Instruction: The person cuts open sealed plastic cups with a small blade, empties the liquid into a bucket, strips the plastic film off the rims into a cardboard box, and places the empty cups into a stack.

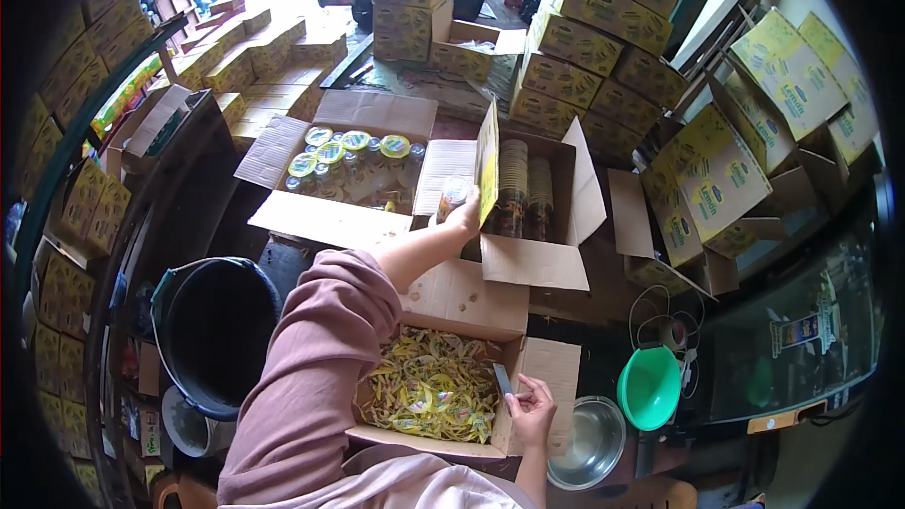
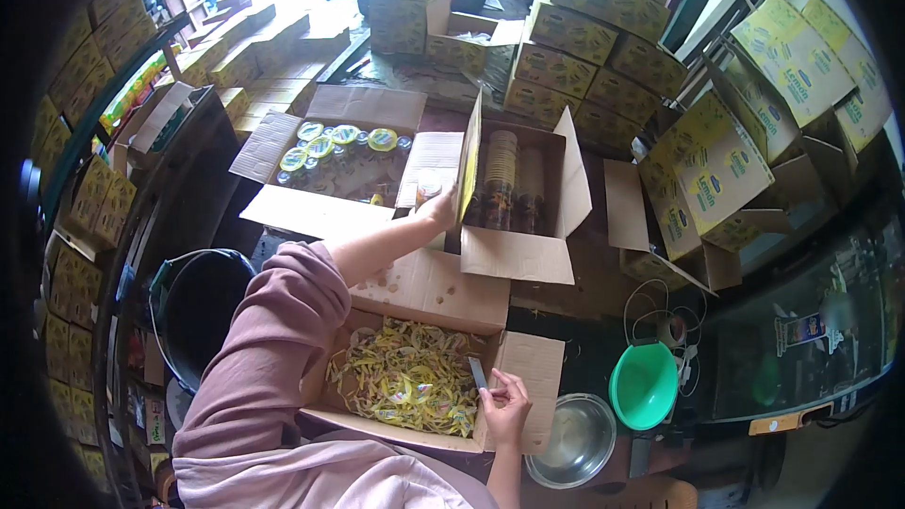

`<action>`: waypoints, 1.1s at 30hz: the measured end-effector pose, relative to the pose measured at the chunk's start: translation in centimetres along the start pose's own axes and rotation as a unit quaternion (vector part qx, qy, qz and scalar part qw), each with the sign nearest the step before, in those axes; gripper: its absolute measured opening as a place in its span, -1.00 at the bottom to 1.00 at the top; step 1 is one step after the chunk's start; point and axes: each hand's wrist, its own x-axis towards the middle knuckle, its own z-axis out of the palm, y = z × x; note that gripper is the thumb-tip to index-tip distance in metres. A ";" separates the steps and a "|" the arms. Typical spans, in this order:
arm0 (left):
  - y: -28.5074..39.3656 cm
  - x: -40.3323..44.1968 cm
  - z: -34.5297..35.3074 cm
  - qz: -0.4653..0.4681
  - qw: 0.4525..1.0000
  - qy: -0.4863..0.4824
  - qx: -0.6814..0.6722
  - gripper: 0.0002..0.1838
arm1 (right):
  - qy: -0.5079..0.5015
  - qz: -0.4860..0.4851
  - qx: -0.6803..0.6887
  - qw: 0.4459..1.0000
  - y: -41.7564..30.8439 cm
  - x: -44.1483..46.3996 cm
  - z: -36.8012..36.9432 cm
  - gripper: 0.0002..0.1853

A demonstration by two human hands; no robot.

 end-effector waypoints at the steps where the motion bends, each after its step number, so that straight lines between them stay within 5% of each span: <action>1: -1.0 -1.3 -0.8 -0.007 1.000 0.016 -0.014 -0.57 | -0.004 0.003 0.000 1.000 0.2 -0.2 0.0 -0.59; 4: -5.2 -6.6 -4.0 -0.041 0.986 0.013 -0.162 -0.58 | -0.014 0.037 0.028 0.999 0.8 -0.4 0.4 -0.58; 9: -11.2 -11.9 -3.3 -0.117 0.908 0.258 -0.308 -0.37 | -0.027 0.018 0.016 0.999 0.1 -0.1 0.9 -0.57; 12: -14.2 -15.5 -1.3 -0.179 0.772 0.430 -0.434 -0.45 | -0.040 0.020 0.003 0.999 0.5 0.0 0.9 -0.56; 14: -14.6 -17.0 0.1 -0.243 0.701 0.448 -0.498 -0.50 | -0.043 0.026 -0.005 0.999 0.7 0.1 0.8 -0.56; 18: -11.8 -16.3 5.3 -0.330 0.518 0.419 -0.669 -0.50 | -0.031 0.048 -0.006 0.998 0.7 0.2 0.3 -0.56; 24: -2.6 -12.7 7.2 -0.337 0.359 0.300 -0.817 -0.41 | -0.015 0.052 -0.002 0.999 0.5 -0.4 -0.1 -0.56; 26: 1.0 -10.7 6.6 -0.352 0.296 0.326 -0.826 -0.38 | -0.015 0.055 0.001 0.998 0.6 -0.8 0.0 -0.57; 33: 5.3 -9.2 3.2 -0.307 0.323 0.250 -0.860 0.10 | 0.001 0.069 -0.006 0.998 1.2 -2.2 -1.0 -0.58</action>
